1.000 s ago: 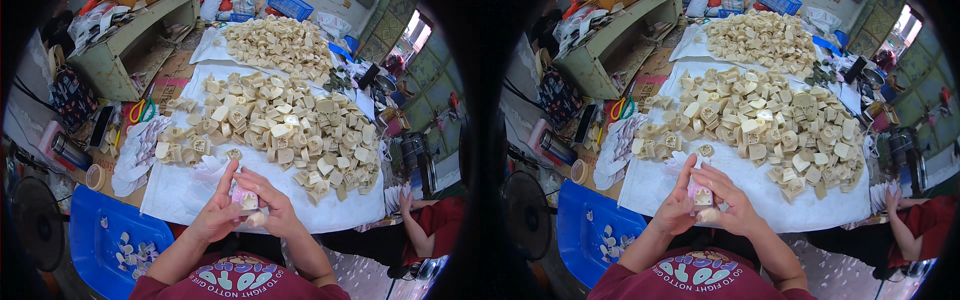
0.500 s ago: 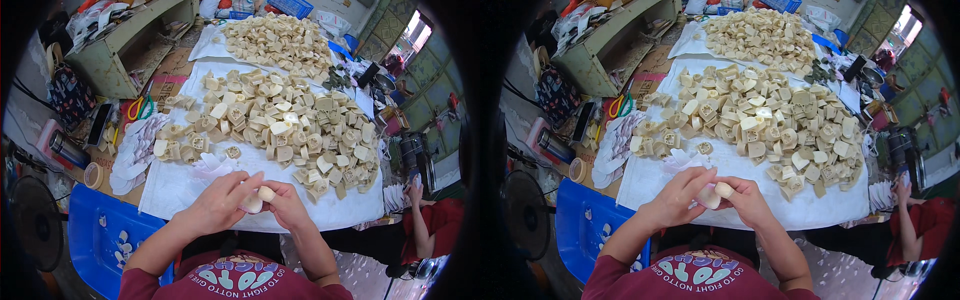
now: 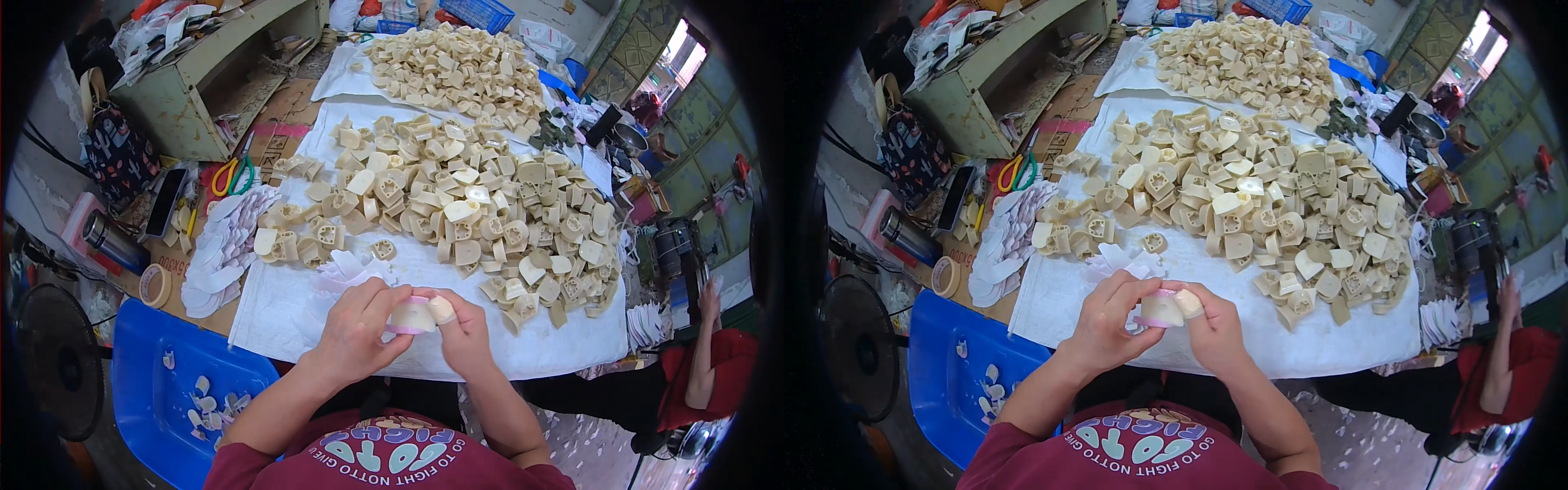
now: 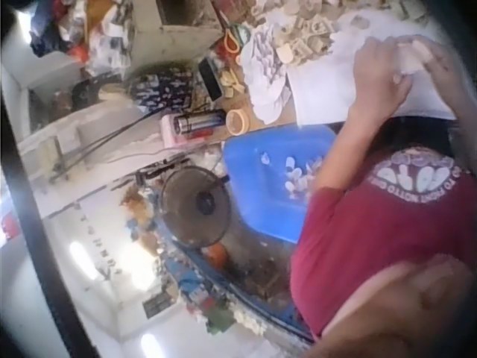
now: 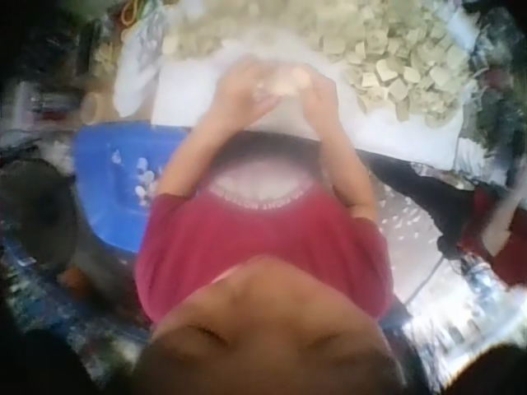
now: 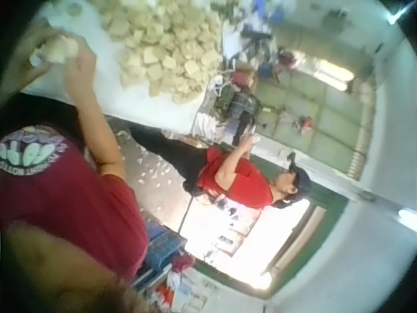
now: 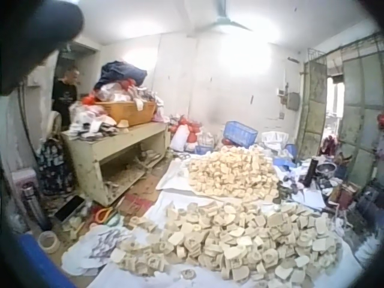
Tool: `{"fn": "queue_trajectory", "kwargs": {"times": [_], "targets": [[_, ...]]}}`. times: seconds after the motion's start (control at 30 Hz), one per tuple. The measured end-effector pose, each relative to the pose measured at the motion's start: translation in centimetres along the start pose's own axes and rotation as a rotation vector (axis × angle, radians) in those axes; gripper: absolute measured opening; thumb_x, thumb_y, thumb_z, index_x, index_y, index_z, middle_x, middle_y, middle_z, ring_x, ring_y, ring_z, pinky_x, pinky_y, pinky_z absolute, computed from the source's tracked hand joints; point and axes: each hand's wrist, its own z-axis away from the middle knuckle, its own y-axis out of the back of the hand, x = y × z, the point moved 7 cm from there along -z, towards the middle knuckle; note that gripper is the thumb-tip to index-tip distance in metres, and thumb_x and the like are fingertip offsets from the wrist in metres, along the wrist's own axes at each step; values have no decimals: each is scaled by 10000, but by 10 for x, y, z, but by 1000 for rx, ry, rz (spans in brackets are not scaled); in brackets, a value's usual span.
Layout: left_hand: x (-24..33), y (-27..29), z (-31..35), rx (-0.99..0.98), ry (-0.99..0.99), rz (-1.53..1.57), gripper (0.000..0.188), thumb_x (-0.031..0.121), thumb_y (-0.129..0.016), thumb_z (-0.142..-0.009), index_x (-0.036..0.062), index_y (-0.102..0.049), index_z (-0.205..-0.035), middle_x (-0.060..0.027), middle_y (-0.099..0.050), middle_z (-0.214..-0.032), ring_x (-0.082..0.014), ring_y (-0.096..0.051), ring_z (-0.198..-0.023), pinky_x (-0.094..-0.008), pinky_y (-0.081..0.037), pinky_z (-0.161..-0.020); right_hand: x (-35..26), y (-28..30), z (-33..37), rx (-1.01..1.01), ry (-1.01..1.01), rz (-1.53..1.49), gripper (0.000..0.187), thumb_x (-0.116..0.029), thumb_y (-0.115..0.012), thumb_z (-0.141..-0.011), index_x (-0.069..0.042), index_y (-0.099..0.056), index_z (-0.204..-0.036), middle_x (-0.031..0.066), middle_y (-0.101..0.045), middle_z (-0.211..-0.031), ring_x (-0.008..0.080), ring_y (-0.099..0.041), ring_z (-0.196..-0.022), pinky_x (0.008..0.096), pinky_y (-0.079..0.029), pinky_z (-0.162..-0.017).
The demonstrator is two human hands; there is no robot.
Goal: The person sits at a cluttered table and repeatedly picks up small beige plastic components and thin pinkish sheets. They insert the plastic parts into the sheets, manipulate them to fit, and place the assembled units into a blue bin.
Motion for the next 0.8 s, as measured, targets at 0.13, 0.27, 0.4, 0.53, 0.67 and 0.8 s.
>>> {"fn": "queue_trajectory", "kwargs": {"times": [0.13,0.27,0.4,0.53,0.67,0.8], "targets": [[-2,-1,0,96,20,2,444,102,-780,-605,23,-577,-992,-112,-552,-802,-302,-575,-705,-395,-459,-615,9,-2,0,-18,-90,-227,351,-247,-464,-1009,17,-601,-1195,54,-673,-1010,115,-599,-931,270,-466,-840],[-4,-10,0,192,66,-32,409,117,-787,-598,24,-561,-926,-112,-563,-765,-304,-589,-660,-389,-466,-576,-8,-5,-5,165,84,-2,368,-275,-453,-1011,3,-609,-1193,47,-660,-1012,99,-584,-900,255,-463,-808],[-9,-10,1,224,170,-2,392,142,-794,-612,23,-551,-896,-112,-578,-736,-298,-604,-639,-384,-474,-556,14,-5,-6,105,-99,-295,368,-271,-433,-1012,3,-616,-1177,60,-658,-1023,109,-589,-930,264,-459,-837],[-7,-12,-2,272,138,-77,398,149,-813,-616,25,-540,-877,-98,-573,-728,-240,-593,-592,-331,-476,-525,-2,-7,-8,207,61,-33,375,-258,-432,-1014,27,-580,-1209,81,-643,-1077,128,-583,-989,272,-454,-881],[-15,-14,0,240,219,-44,393,190,-802,-633,20,-534,-863,-132,-581,-702,-310,-605,-611,-394,-474,-535,1,-11,-10,130,43,53,374,-222,-436,-1010,20,-514,-1284,86,-637,-1097,147,-583,-1014,281,-448,-902],[-18,-16,0,186,246,-50,393,192,-803,-661,11,-543,-894,-127,-592,-723,-298,-619,-643,-379,-487,-563,-7,-15,-6,90,90,150,359,-147,-433,-994,-7,-477,-1322,136,-633,-1111,191,-602,-1023,313,-458,-904]]}}
